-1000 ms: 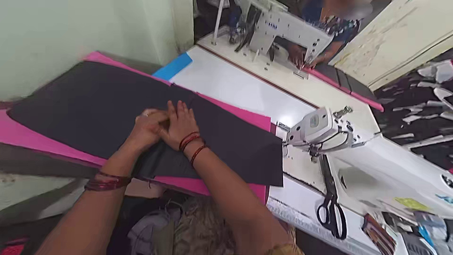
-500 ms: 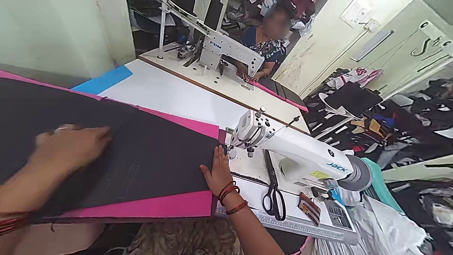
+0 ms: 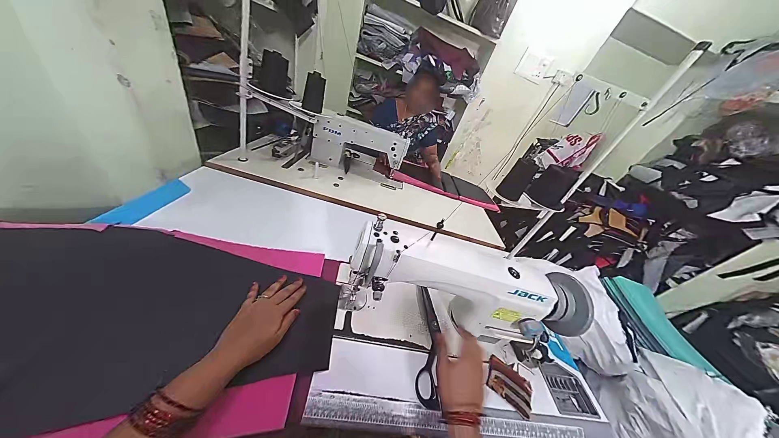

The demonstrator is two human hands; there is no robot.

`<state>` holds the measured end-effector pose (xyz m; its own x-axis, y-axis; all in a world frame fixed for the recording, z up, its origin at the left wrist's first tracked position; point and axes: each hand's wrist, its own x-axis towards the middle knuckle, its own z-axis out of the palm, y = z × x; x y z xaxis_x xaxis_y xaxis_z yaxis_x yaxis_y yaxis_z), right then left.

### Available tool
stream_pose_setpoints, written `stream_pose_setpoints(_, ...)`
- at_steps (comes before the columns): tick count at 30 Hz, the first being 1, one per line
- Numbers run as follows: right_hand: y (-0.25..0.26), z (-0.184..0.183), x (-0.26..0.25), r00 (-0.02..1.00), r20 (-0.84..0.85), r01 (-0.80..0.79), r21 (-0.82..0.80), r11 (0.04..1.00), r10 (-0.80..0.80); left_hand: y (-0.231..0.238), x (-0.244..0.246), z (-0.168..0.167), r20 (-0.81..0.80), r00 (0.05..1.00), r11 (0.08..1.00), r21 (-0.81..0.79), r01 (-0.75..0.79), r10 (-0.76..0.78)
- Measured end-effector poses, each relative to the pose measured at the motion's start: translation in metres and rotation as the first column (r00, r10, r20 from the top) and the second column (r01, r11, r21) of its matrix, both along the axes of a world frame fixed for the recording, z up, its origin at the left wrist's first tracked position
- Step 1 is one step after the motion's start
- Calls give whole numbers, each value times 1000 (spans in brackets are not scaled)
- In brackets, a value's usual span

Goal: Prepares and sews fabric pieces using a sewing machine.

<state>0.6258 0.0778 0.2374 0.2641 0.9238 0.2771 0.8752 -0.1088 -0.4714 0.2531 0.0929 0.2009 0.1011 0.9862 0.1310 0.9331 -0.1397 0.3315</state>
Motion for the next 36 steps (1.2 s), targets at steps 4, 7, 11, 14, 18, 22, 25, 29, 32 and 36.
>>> stream_pose_setpoints(4,4,-16,114,854,108,511,-361,780,-510,-3,2,3,-23,1000,998,-55,-13,12)
stream_pose_setpoints(7,9,-22,134,861,149,497,-443,746,-486,0,3,10,-22,1000,992,-125,-20,17)
stream_pose_setpoints(11,-11,-17,128,891,-251,316,-257,913,-379,-9,4,13,-33,999,984,-179,-3,-3)
stream_pose_setpoints(14,-28,-1,64,881,-471,81,53,995,-46,-15,5,14,-11,1000,986,-167,15,-17)
stream_pose_setpoints(18,-39,-10,-89,781,-296,-483,271,833,549,-17,4,11,-3,1000,987,-157,27,-28)
stream_pose_setpoints(22,13,-33,-188,708,194,-701,312,641,679,-15,5,10,-11,1000,986,-164,3,-5)
stream_pose_setpoints(25,53,-33,-221,693,237,-711,70,700,681,-13,5,10,-4,1000,983,-183,-11,10)
stream_pose_setpoints(29,56,-37,-227,692,186,-705,-36,708,698,-13,6,11,18,1000,982,-189,-2,5)
stream_pose_setpoints(32,25,-54,-212,665,236,-747,198,635,709,-12,7,13,11,1000,977,-215,0,3)
stream_pose_setpoints(36,-39,-65,-190,634,292,-773,233,590,716,-11,8,16,-3,1000,973,-232,2,-3)
